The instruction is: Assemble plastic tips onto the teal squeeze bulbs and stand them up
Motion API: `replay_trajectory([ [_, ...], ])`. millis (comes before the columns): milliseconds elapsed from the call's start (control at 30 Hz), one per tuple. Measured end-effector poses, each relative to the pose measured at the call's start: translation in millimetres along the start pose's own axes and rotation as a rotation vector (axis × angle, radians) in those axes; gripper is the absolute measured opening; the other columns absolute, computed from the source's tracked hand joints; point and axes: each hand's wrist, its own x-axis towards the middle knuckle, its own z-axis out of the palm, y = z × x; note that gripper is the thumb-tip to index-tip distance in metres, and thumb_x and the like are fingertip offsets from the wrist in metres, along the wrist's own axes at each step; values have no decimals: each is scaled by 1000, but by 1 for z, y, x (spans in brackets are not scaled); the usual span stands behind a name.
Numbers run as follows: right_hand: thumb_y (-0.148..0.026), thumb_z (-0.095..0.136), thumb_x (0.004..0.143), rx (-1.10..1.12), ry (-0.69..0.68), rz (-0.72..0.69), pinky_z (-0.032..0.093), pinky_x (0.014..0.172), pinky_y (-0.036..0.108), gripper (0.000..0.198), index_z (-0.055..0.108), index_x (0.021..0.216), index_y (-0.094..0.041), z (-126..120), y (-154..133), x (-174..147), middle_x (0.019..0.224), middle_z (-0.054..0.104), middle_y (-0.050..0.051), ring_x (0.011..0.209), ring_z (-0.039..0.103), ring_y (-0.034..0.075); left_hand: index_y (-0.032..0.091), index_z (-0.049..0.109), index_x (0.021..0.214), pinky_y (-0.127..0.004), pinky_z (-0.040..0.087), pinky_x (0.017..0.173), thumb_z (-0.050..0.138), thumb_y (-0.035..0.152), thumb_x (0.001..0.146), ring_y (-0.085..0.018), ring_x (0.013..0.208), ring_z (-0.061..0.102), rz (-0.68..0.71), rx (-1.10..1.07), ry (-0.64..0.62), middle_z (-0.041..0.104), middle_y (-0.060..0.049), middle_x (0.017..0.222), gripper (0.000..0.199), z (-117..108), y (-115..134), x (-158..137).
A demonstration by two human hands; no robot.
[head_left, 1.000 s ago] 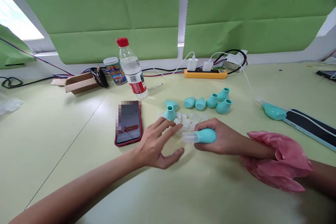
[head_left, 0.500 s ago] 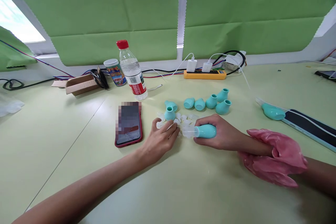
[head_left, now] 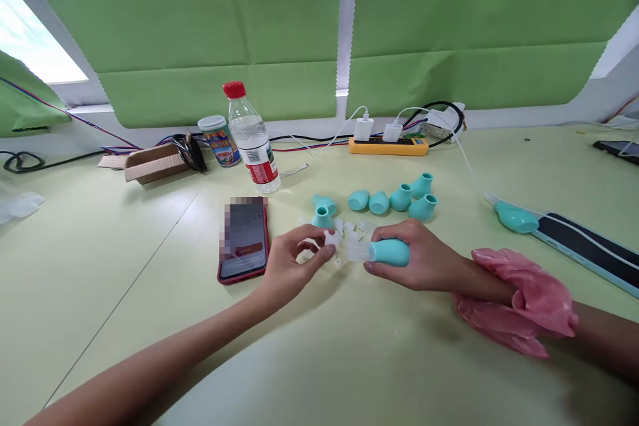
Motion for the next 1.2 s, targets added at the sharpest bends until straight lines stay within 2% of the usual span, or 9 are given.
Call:
replay_trajectory([
  [67,-29,56,70,-16,33,-5,33,47,20,15,55,64,-15,2,2,0,55,50,-3,49,43,7,12,65,85,-25,49,65,66,24,67,-15,71,59,-180,-204,-8,66,-6,80,21,0,3,-1],
  [133,-29,56,71,-34,60,-14,33,47,20,15,55,65,-15,4,3,0,57,53,-2,50,45,7,14,66,85,-24,50,67,69,24,63,-14,71,61,-288,-323,-28,68,-5,77,25,0,3,-1],
  [367,-31,54,72,-76,82,-39,33,48,21,18,54,63,-15,4,1,-1,56,51,-1,50,42,8,15,69,83,-27,50,75,72,22,62,-15,70,64,-406,-523,-49,70,-5,76,23,3,2,-3],
  [600,-34,53,74,-31,62,47,34,49,22,20,56,67,-15,13,-3,-3,59,55,0,52,45,9,12,70,76,-31,53,76,72,21,61,-17,71,65,-441,-615,-41,70,-7,79,18,5,2,-6],
  [767,-33,53,74,-42,30,53,33,49,22,20,56,66,-15,15,-3,-4,58,54,0,51,44,9,12,69,81,-32,53,77,72,21,61,-18,71,65,-442,-559,-73,70,-7,76,23,5,-2,-7],
  [1067,-35,52,75,5,25,42,33,50,22,21,54,67,-16,17,-3,-7,58,52,-1,52,44,9,13,70,81,-33,52,78,73,23,59,-21,74,66,-416,-471,-55,70,-6,76,25,5,1,-8],
  [1200,-36,52,76,72,-14,56,36,51,22,19,54,76,-17,14,-4,-5,63,53,-1,54,46,9,13,69,80,-32,52,77,73,24,58,-22,75,66,-398,-425,-27,70,-5,75,25,5,5,-7],
])
